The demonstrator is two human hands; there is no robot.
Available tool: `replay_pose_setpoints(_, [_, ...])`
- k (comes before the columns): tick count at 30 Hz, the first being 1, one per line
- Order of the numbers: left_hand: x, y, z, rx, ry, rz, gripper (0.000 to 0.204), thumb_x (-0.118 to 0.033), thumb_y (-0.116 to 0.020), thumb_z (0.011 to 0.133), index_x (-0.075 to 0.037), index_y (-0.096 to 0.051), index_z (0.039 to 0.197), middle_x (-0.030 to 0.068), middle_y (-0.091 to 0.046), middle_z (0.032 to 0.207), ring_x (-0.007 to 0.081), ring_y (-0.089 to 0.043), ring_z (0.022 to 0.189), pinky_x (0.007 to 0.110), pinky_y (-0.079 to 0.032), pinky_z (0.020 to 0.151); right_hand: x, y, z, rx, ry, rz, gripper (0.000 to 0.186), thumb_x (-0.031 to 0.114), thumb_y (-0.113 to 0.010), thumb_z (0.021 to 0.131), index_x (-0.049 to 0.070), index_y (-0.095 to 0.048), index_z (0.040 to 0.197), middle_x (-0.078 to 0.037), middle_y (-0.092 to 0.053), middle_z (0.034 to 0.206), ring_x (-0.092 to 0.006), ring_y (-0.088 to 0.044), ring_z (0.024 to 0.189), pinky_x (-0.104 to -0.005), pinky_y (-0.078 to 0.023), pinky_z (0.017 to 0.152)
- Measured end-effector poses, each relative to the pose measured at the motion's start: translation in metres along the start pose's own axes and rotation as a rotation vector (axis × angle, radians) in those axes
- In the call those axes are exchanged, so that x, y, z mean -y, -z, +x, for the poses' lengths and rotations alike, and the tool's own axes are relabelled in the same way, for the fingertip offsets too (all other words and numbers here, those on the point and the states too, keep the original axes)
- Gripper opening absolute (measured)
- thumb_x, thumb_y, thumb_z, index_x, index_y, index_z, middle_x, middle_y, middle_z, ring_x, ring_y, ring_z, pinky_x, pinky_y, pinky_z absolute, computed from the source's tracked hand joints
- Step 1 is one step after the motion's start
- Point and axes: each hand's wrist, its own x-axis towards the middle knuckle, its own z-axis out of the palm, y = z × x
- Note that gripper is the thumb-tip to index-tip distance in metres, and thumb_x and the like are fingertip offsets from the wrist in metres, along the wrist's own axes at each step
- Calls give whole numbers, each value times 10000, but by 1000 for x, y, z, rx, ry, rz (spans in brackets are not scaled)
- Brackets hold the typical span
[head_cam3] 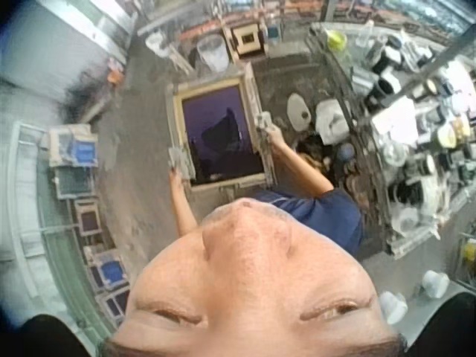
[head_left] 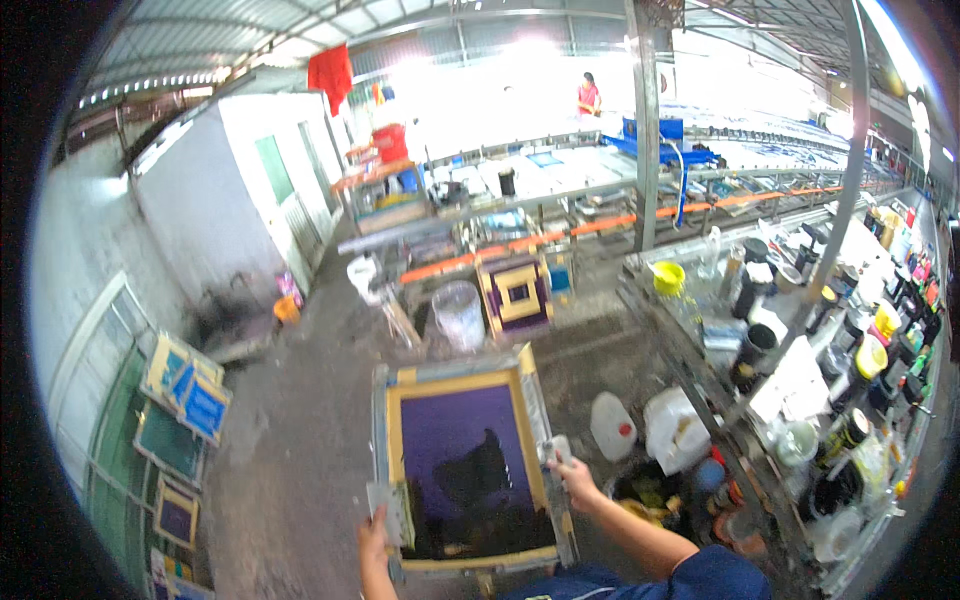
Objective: The person uses a squeegee to spread black ink across a screen printing frame mounted on a conveyor. They repeatedly pull the squeegee across the screen to coat the mesh, then walk to a workbench to add more ink from a bottle before returning to continue printing.
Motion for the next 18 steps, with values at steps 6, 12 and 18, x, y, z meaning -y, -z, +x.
replay_pose_setpoints(6, [-56,-23,102,-243,34,-50,552,-455,-740,972,41,-673,1205,108,-708,1099,196,-644,991,383,-519,843,98,-123,128,172,176,-152,602,175,-751,947,51,-446,1451,-84,-582,1314,-208,-549,1196,-366,-430,1034])
replay_pose_setpoints(12, [-90,-83,197,-292,90,-39,526,-490,-694,998,-13,-676,1217,91,-693,1086,206,-624,959,392,-520,796,102,-141,251,294,172,-181,329,164,-690,989,72,-537,1266,-25,-600,1143,-143,-546,1099,-345,-450,985])
replay_pose_setpoints(18, [-141,-175,300,-247,109,-25,505,-521,-671,1007,-62,-685,1217,60,-670,1059,199,-601,920,386,-516,753,142,-145,410,257,109,-149,94,161,-633,1017,103,-677,1075,17,-622,1020,-107,-538,955,-309,-440,837])
